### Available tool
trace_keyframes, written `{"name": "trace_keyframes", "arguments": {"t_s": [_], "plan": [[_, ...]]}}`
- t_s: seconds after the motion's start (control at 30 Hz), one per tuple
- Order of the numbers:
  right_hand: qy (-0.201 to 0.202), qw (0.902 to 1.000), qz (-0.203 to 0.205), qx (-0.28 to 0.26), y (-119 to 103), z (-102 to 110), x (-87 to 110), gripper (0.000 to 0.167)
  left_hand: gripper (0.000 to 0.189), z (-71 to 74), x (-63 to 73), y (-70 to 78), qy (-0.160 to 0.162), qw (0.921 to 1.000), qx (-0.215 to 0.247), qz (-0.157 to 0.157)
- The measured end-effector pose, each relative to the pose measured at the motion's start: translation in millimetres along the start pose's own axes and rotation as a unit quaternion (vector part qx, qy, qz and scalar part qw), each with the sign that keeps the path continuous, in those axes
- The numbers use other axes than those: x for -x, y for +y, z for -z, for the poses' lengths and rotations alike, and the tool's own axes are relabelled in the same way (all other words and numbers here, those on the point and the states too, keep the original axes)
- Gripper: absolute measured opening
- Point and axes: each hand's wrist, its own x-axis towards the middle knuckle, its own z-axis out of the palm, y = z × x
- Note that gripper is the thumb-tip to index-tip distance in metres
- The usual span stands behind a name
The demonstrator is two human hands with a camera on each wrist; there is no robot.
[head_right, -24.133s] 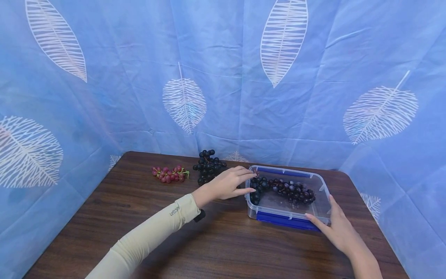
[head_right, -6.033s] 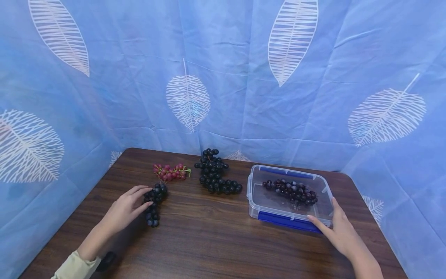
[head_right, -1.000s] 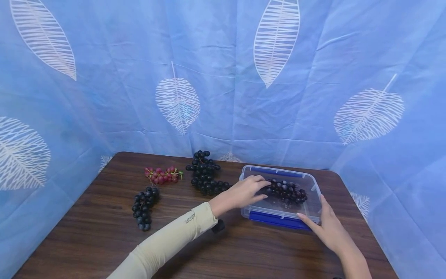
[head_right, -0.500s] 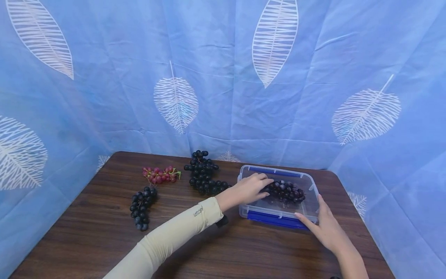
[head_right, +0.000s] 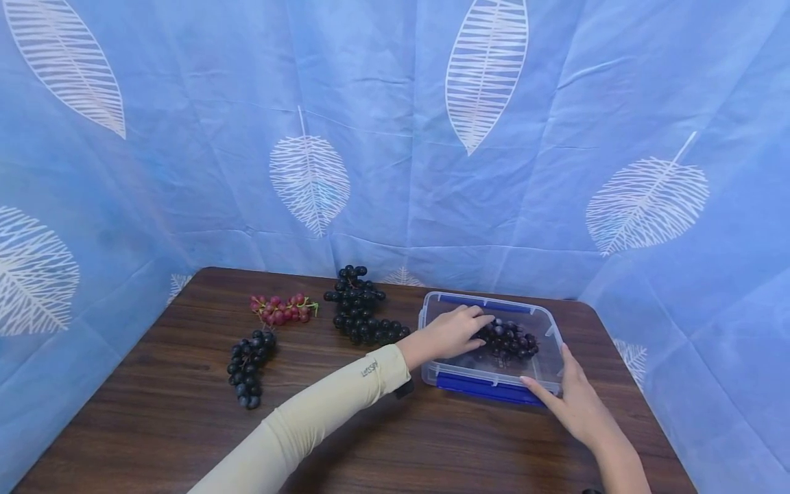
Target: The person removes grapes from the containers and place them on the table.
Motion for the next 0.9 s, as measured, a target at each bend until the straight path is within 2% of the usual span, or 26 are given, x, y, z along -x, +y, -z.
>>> {"name": "trace_keyframes", "arguments": {"t_s": [0.23,0.57,0.73,0.9], "plan": [[-0.003,1.0,-0.003,0.0,-0.8,0.6,0.2,0.117,0.059,-1.9,-14.9,2.7,-0.019,0.9996,-0.015,0.013],[0.001,1.0,-0.003,0.002,0.2,-1.9,-0.1,0.117,0.06,-12.6,-22.4,-2.8,-0.037,0.9983,0.018,0.04],[0.002,1.0,-0.003,0.001,0.9,-1.7,0.6,0.117,0.063,-14.4,-26.1,-3.1,-0.047,0.9979,0.025,0.037],[0.0,1.0,-0.006,0.002,0.7,-1.4,1.3,0.117,0.07,-15.6,-31.6,-3.7,-0.074,0.9961,0.037,0.03]]}}
